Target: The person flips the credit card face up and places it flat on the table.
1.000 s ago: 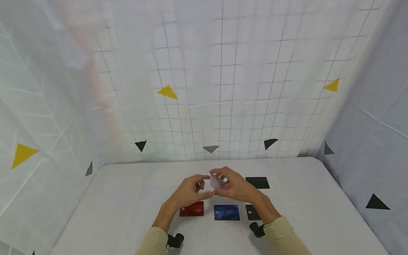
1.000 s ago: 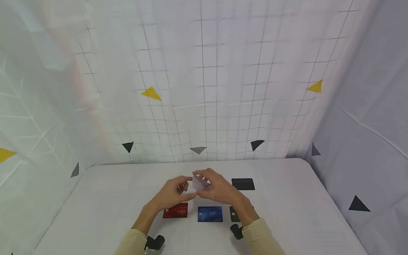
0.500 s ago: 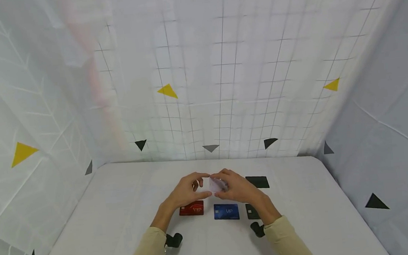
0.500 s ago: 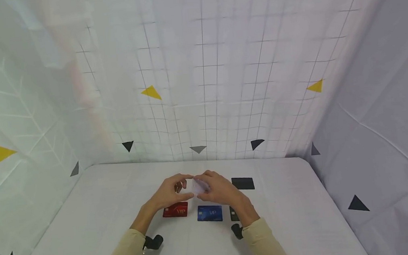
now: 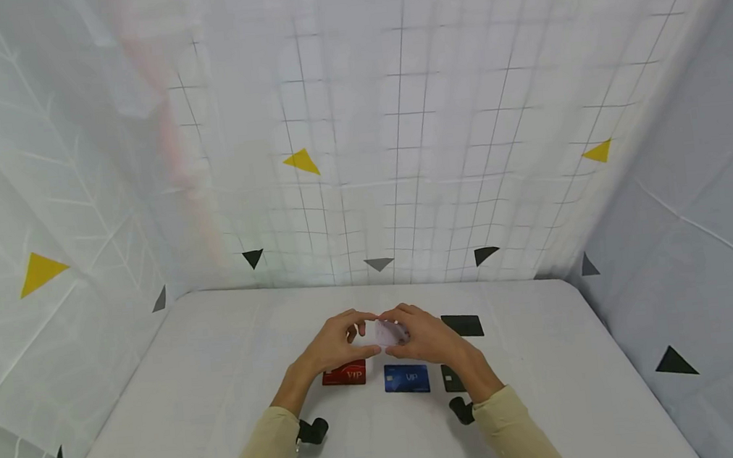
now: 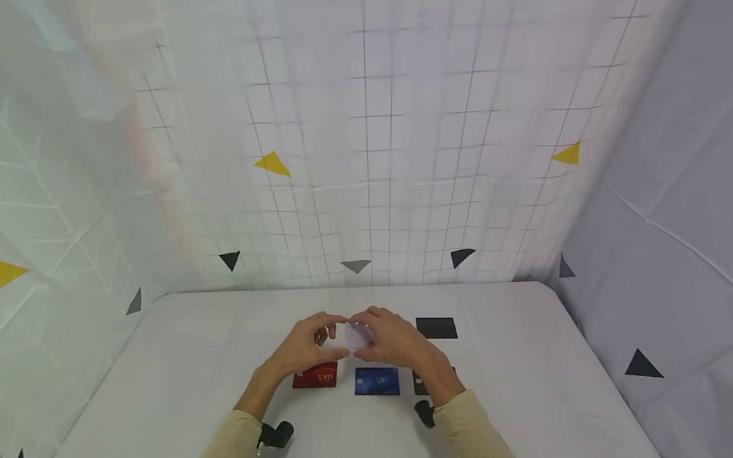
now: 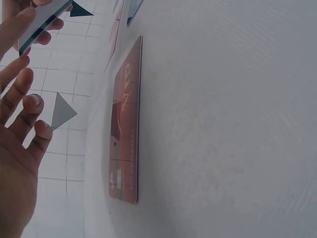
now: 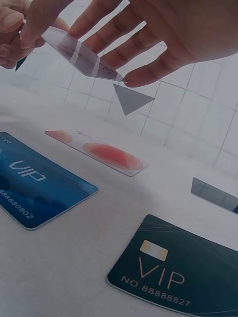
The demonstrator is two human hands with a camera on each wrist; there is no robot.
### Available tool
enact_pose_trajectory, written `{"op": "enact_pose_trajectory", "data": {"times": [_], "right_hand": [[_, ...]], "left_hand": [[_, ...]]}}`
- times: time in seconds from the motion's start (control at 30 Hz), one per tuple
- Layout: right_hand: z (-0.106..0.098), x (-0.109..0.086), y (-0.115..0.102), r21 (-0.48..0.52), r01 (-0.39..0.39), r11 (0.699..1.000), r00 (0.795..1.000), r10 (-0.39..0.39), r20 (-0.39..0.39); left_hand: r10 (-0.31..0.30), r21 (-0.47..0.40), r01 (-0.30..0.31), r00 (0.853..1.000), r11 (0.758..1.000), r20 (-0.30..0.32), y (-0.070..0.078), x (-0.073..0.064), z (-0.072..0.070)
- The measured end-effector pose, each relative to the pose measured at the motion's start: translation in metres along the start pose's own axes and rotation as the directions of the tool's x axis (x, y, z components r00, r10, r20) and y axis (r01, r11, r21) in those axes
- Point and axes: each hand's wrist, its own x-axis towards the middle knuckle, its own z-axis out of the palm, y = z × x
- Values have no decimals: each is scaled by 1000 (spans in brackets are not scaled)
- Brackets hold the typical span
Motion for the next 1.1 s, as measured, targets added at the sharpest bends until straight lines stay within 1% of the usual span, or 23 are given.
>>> {"op": "enact_pose_trajectory", "data": {"times": [0.13, 0.23, 0.3, 0.4, 0.5, 0.7, 0.87, 1.1], "right_hand": [[0, 0, -1, 27, -8, 1000, 1000, 8, 9], [0, 0, -1, 24, -11, 1000, 1000, 10, 14], [0, 1, 1, 6, -11, 1000, 1000, 11, 11], [1, 2, 5, -45, -10, 999, 1000, 11, 6], [2, 1, 9, -78, -17, 997, 1000, 17, 0], [0, -2, 10, -33, -44, 999, 999, 43, -9], [2, -3, 13, -41, -65, 997, 998, 66, 1], [4, -3, 14, -28, -81, 996, 997, 81, 5]], "left_hand": [[-13, 15, 13, 1000, 1000, 2, 0, 0, 0], [-23, 37, 23, 1000, 999, 4, -1, 0, -1], [-32, 45, 32, 999, 998, 4, -2, -1, -3], [-47, 50, 47, 999, 998, -3, -5, -4, -5], [-55, 40, 56, 998, 998, -10, -9, -7, -8], [-63, 55, 64, 998, 996, -22, -16, -12, -14], [-99, 63, 100, 995, 993, -18, -20, -15, -18], [-138, 77, 138, 990, 987, -1, -23, -18, -19]]}}
